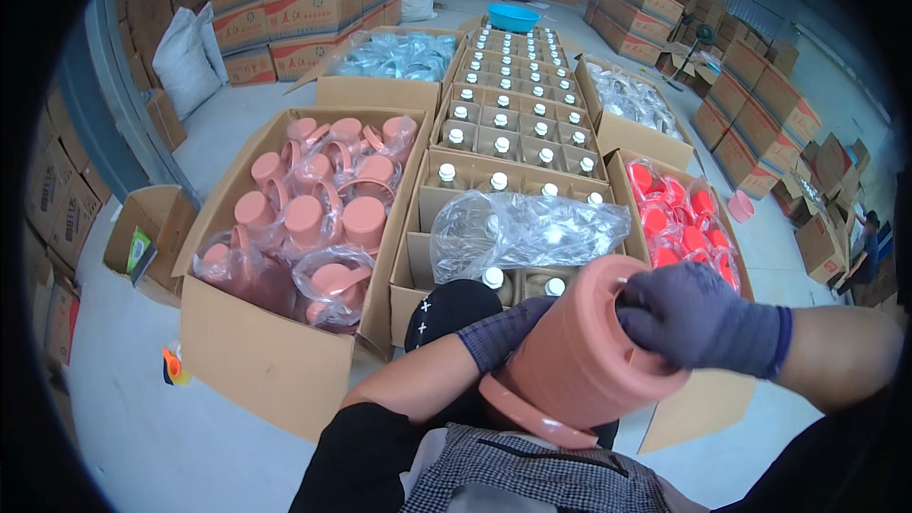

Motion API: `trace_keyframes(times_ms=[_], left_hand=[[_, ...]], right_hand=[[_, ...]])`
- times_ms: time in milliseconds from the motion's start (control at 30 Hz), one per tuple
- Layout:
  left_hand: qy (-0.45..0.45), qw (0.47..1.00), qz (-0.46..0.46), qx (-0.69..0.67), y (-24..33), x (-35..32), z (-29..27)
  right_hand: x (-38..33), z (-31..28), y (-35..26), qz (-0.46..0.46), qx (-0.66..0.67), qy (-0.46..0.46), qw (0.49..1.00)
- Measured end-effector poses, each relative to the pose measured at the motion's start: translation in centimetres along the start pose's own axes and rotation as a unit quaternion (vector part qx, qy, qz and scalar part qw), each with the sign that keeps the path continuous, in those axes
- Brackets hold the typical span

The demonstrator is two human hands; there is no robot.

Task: The person assembles pink and red watering cans by inserting a metal sphere into the can body, attaching the lid, and placing each completed unit into a plastic bag. The person then places the bagged units into cardboard boxes.

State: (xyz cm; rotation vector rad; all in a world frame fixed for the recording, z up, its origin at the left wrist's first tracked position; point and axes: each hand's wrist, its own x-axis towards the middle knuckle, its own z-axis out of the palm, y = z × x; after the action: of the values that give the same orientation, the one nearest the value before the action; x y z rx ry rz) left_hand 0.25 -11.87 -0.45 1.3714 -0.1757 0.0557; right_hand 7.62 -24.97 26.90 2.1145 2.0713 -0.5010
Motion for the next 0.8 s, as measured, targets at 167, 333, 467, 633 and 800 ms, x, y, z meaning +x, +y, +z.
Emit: trace_keyframes(times_ms=[167, 333, 467, 633, 800], left_hand=[[-0.006, 1.000, -0.006, -0.003, -0.3, -0.6, -0.3], [-0.007, 1.000, -0.006, -0.009, -0.5, -0.3, -0.3], [-0.007, 1.000, -0.015, -0.010, -0.7, -0.1, -0.6], [0.007, 1.000, -0.023, 0.000, -1.3, -1.0, -0.9], [0.022, 0.999, -0.028, 0.000, -2.0, -1.3, -1.5]], right_hand=[[1.3, 0.4, 1.3, 0.055, 0.072, -0.018, 0.996], [0.0, -2.4, 3.1, -0.381, -0.167, -0.010, 0.909], [1.5, -4.0, 3.0, -0.567, -0.333, 0.035, 0.753], [5.3, -4.3, 2.7, -0.690, -0.385, 0.047, 0.611], [7.0, -3.9, 4.3, -0.720, -0.331, -0.016, 0.610]])
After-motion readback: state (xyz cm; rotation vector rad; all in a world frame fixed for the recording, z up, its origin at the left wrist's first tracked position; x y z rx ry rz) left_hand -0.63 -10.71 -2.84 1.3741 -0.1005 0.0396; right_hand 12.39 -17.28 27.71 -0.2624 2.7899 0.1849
